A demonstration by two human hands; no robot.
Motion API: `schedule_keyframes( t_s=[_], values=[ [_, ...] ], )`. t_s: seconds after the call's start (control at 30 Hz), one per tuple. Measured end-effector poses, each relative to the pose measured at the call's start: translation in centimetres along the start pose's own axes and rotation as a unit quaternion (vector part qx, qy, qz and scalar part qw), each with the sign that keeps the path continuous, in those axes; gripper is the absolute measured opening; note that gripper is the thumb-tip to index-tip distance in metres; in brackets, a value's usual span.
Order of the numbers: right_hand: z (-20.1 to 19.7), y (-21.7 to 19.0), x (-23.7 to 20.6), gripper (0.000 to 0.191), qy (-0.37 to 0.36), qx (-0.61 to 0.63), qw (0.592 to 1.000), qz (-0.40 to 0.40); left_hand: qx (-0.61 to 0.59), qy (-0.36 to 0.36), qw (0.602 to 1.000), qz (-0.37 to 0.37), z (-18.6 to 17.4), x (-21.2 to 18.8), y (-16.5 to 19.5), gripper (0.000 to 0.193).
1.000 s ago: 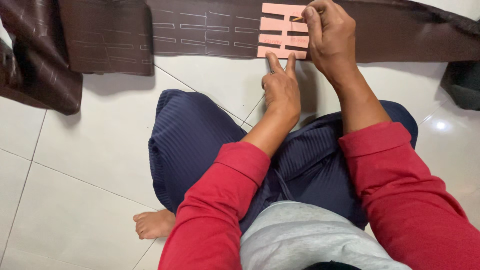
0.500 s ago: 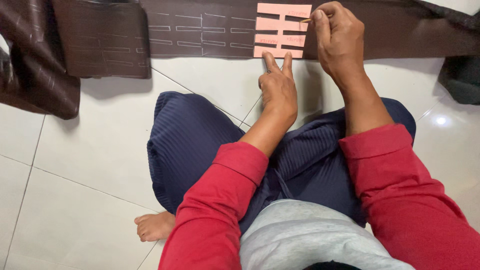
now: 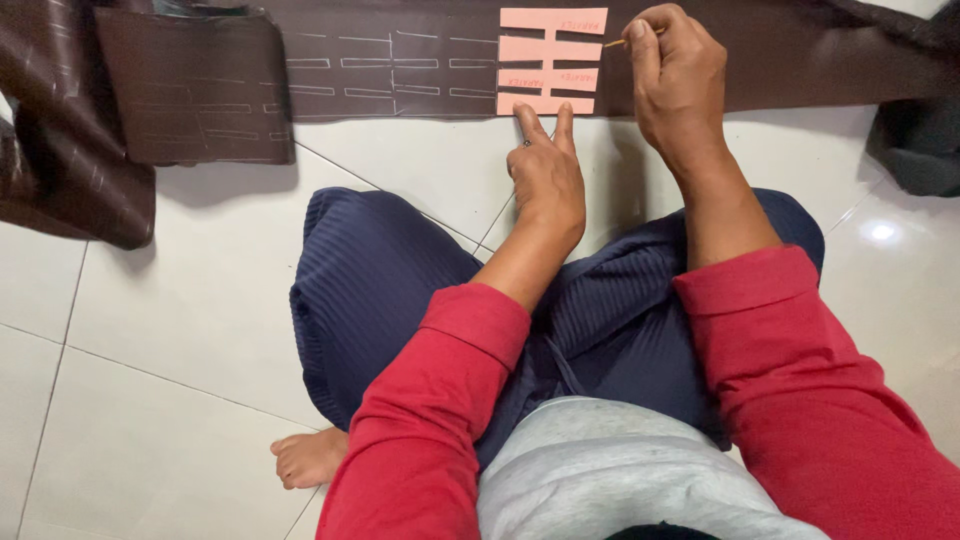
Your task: The person sits on the floor and uses a small stick to mark lines on a piece of pink paper placed on a long brown fabric. They repeatedly align the paper and draw lines along its edges.
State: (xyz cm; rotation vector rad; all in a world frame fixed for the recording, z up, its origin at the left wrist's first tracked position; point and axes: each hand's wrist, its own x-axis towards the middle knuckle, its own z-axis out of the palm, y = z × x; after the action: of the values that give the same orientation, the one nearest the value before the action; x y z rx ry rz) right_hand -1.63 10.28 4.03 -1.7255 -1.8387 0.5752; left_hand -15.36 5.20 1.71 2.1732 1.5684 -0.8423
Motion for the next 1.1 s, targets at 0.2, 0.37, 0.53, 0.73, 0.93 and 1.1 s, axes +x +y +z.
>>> schedule_keyframes(
  t_s=[0.2,0.37,0.53,0.73,0.93,1.1],
  values=[
    [-0.1,-0.1,-0.4,0.014,-0.021,-0.013,1.000,0.013,-0.007,-0.001,1.000,0.001,0.0,0.1,0.0,0.084],
    [-0.1,-0.2,-0.3,0.014,-0.024,-0.011,0.999,0.021,0.000,-0.005,1.000,0.005,0.0,0.1,-0.1,0.086],
    [0.0,-0.5,0.0,0.015,-0.026,-0.006,0.999,0.033,0.000,-0.001,1.000,-0.002,0.2,0.1,0.1,0.085],
    [1.3,-1.6,0.3,0.015,-0.046,0.046,0.998,0.009,0.003,-0.008,1.000,0.010,0.5,0.2,0.2,0.083],
    [1.7,-2.4,0.1,0.015,-0.070,0.033,0.996,-0.034,0.009,0.000,1.000,-0.003,0.3,0.2,0.2,0.084],
    [1.0,-2.3,-0.4,0.015,-0.091,0.020,0.996,0.007,0.006,-0.003,1.000,0.005,0.2,0.0,0.2,0.085]
  ],
)
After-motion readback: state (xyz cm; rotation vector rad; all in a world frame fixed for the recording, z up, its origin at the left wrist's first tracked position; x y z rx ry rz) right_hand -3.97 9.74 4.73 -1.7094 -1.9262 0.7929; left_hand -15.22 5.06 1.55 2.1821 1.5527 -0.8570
